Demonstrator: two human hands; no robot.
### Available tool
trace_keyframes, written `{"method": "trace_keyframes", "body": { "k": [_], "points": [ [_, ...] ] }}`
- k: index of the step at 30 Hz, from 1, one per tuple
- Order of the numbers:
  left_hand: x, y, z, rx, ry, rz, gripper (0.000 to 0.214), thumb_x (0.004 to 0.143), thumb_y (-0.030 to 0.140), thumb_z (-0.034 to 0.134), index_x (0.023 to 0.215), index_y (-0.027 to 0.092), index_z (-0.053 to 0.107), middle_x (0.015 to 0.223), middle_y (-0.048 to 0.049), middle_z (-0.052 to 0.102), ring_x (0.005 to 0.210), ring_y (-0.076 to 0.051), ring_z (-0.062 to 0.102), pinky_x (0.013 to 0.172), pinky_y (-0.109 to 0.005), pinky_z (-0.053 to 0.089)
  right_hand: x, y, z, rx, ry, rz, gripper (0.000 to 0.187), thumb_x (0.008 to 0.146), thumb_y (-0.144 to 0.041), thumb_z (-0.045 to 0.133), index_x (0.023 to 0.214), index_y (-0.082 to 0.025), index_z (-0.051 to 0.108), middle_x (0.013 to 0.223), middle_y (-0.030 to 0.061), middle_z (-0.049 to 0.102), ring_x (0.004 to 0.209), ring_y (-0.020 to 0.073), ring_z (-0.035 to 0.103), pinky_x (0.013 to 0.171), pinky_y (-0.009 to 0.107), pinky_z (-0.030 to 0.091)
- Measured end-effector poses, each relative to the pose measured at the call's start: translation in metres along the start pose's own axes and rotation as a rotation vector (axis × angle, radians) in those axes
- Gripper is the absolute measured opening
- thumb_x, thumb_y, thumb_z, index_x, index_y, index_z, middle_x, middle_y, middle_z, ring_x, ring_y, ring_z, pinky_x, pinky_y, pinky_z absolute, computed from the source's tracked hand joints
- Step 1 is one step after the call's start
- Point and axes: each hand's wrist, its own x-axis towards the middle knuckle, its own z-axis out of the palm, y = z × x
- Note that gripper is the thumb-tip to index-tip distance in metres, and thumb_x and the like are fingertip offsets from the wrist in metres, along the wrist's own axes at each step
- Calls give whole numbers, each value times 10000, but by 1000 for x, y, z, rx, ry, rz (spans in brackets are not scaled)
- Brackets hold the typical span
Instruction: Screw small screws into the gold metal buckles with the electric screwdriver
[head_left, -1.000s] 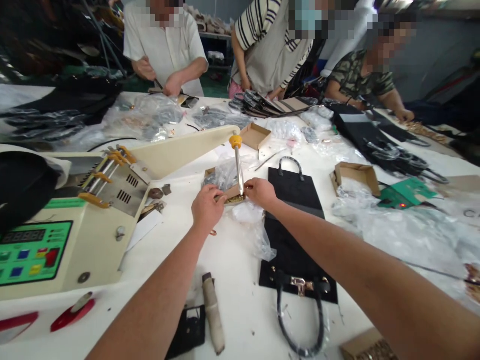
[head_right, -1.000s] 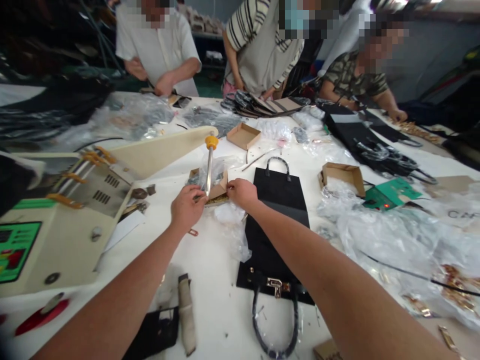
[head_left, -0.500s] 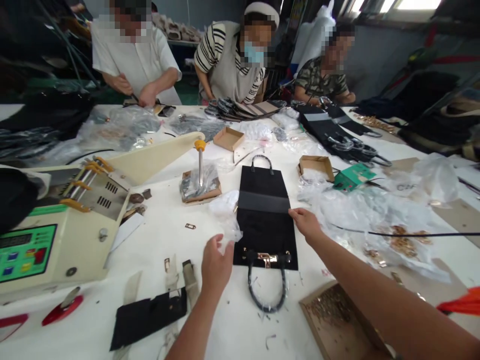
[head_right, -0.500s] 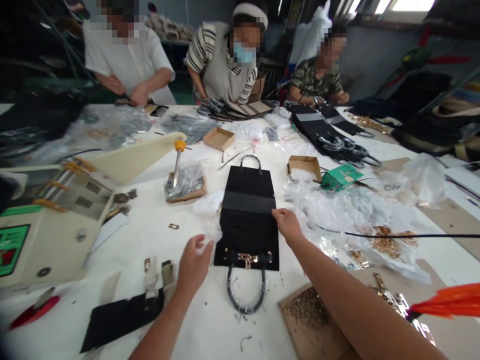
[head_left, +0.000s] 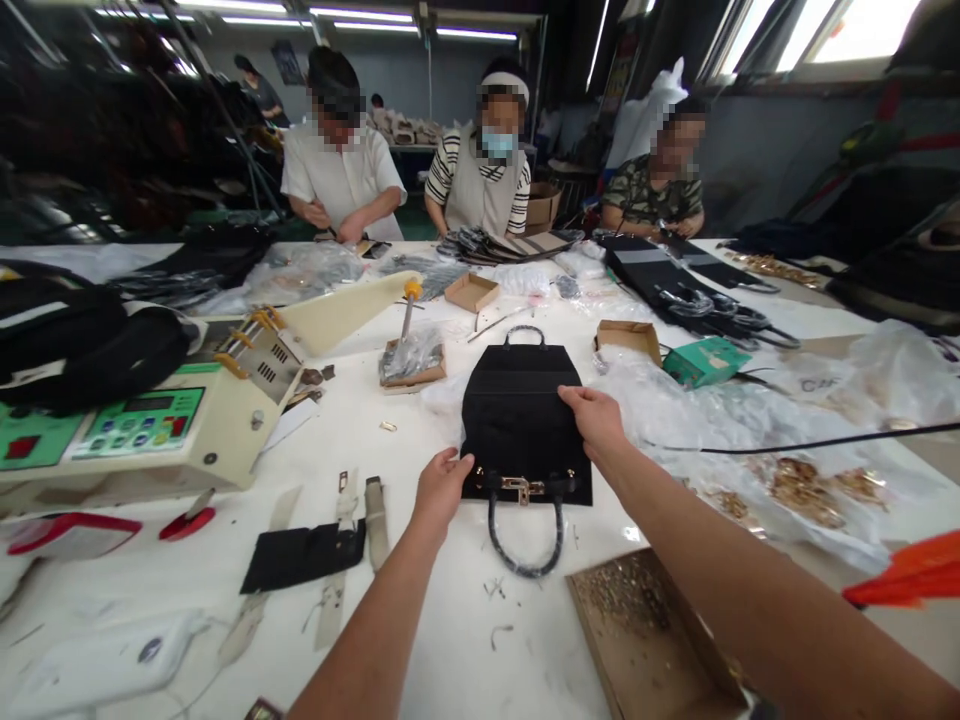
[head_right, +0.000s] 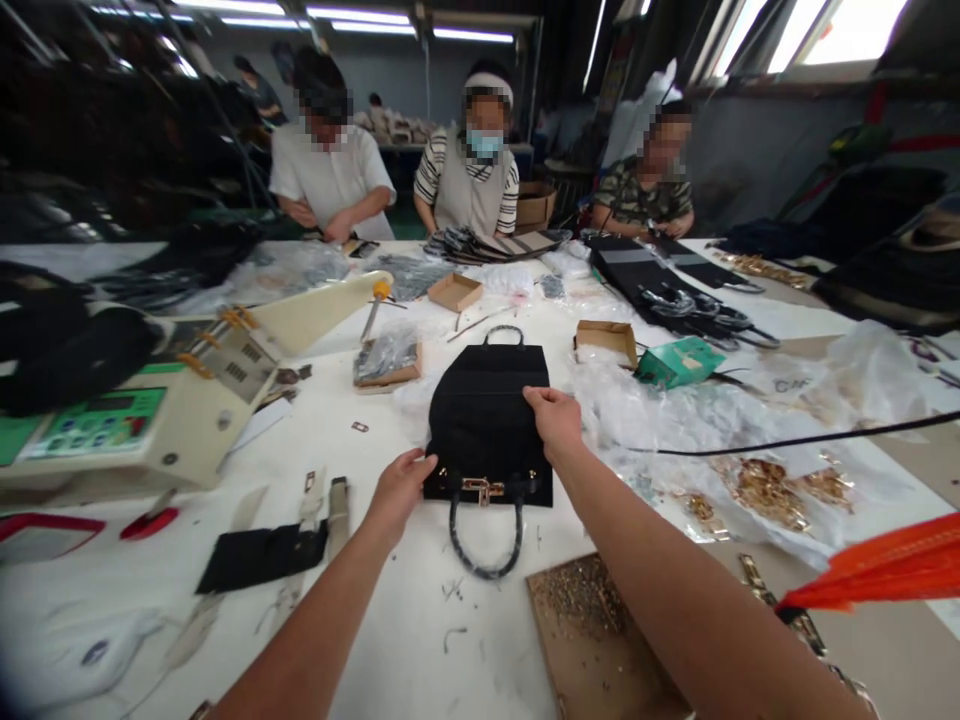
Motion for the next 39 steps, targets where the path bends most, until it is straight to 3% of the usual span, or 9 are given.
{"method": "trace_keyframes", "body": {
  "k": [4,8,13,19,23,26,30,34,39],
  "points": [
    [-38,19,3,-181,-100,37,507,740,558,765,1040,150,738,939,-101,780,869,-256,721,737,-331,547,-18,-37,-19,107,-13,-68,385,679,-517,787,839,-167,776,782,35,736,759,210,652,690,299,496],
    [-82,37,-2,-278,-120,105,448,738,539,794,986,171,735,908,-61,777,771,-205,702,642,-280,529,-48,-70,-43,215,-60,-164,351,668,-489,811,817,-174,766,765,24,717,744,195,633,680,287,479],
    [-171,40,-19,-326,-96,208,402,722,471,839,989,187,740,888,-32,772,702,-167,680,563,-235,492,-111,-90,-81,321,-168,-282,343,660,-495,815,772,-183,732,743,9,691,725,184,611,661,279,460],
    [-312,-7,-47,-386,-16,209,433,754,453,827,1091,198,734,969,-53,774,786,-198,709,662,-281,555,-216,-79,-105,331,-353,-304,356,687,-524,805,765,-186,723,720,7,674,679,174,577,621,276,425],
    [-372,-57,-61,-382,140,173,426,766,484,808,1079,206,729,980,-52,771,806,-203,711,669,-282,558,-270,-52,-96,290,-467,-293,392,713,-562,779,829,-189,743,778,12,697,712,172,582,660,275,438],
    [-392,-92,-62,-309,234,131,450,743,531,800,1030,193,729,898,-46,763,737,-203,700,624,-289,544,-289,-19,-85,214,-522,-249,419,704,-580,761,813,-176,741,761,17,698,697,171,580,659,280,440],
    [-399,-125,-58,-229,287,134,424,721,533,799,937,174,736,840,-46,757,736,-217,693,652,-301,538,-295,26,-80,50,-557,-178,413,673,-565,758,771,-165,747,713,28,692,667,183,580,622,288,427],
    [-397,-141,-55,-112,321,150,331,749,486,780,876,182,746,835,-49,758,814,-249,697,737,-324,535,-298,52,-90,-95,-509,-179,378,727,-547,708,823,-186,765,751,31,710,722,206,607,660,306,428],
    [-392,-150,-53,-5,341,151,349,778,414,744,1055,202,743,956,-64,773,879,-262,705,784,-336,536,-298,67,-99,-230,-475,-204,347,745,-530,699,807,-197,773,752,36,719,733,224,620,673,325,413]
  ]
}}
